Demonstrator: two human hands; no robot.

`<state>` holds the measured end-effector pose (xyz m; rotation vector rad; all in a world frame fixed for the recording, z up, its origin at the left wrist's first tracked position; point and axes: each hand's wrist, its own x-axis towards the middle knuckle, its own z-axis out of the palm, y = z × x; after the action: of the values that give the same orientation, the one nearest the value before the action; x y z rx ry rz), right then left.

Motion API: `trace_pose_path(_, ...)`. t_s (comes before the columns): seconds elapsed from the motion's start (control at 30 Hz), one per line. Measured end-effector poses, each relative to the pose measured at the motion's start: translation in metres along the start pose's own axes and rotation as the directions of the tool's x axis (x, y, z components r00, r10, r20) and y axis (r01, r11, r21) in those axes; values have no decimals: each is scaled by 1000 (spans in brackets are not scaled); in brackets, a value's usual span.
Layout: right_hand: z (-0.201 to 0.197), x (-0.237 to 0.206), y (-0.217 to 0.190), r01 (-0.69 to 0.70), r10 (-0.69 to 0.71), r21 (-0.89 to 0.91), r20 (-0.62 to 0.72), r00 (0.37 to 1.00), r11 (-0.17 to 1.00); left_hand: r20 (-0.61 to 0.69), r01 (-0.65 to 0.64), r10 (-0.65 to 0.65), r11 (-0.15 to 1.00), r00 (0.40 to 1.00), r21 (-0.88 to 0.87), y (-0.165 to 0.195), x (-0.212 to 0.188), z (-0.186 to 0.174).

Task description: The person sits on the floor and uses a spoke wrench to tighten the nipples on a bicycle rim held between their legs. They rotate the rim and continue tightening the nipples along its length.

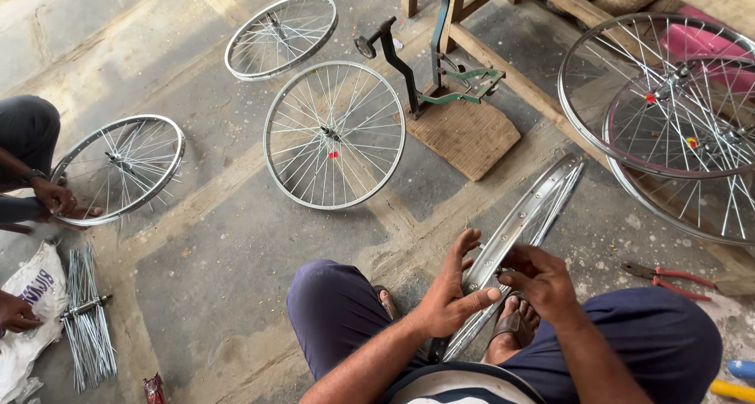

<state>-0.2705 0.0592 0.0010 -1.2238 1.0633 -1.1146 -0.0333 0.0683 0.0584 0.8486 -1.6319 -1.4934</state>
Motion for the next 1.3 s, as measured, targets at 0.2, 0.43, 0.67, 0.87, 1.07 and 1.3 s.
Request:
trace_pose_path(0.2,19,5,-4,250,-299,-732,65,952,634,-21,-14,13,1000,1000,-13,3,1,2)
trace_pose_path(0.43,41,2,-17,268,-275,-446,50,960,854,-47,-1,4,998,999,57,7,-1,-1)
trace_pose_path(0.67,66,6,16,98,-271,-529,-259,927,843,-60,-45,53,992,997,115,8,1,0)
trace_pose_path(0.87,10,24,1,-394,311,290,292,904,872,-71,21,-21,1000,997,3,7,0,-4)
trace_pose_path(1.07,41,18,-18,231,-356,-602,-96,929,765,-88,-26,31,998,996,62,1,4,-3)
trace_pose_path(1.3,43,0,-17,365,-482,-678,18,876,638,-95,-8,13,998,995,60,2,4,-3)
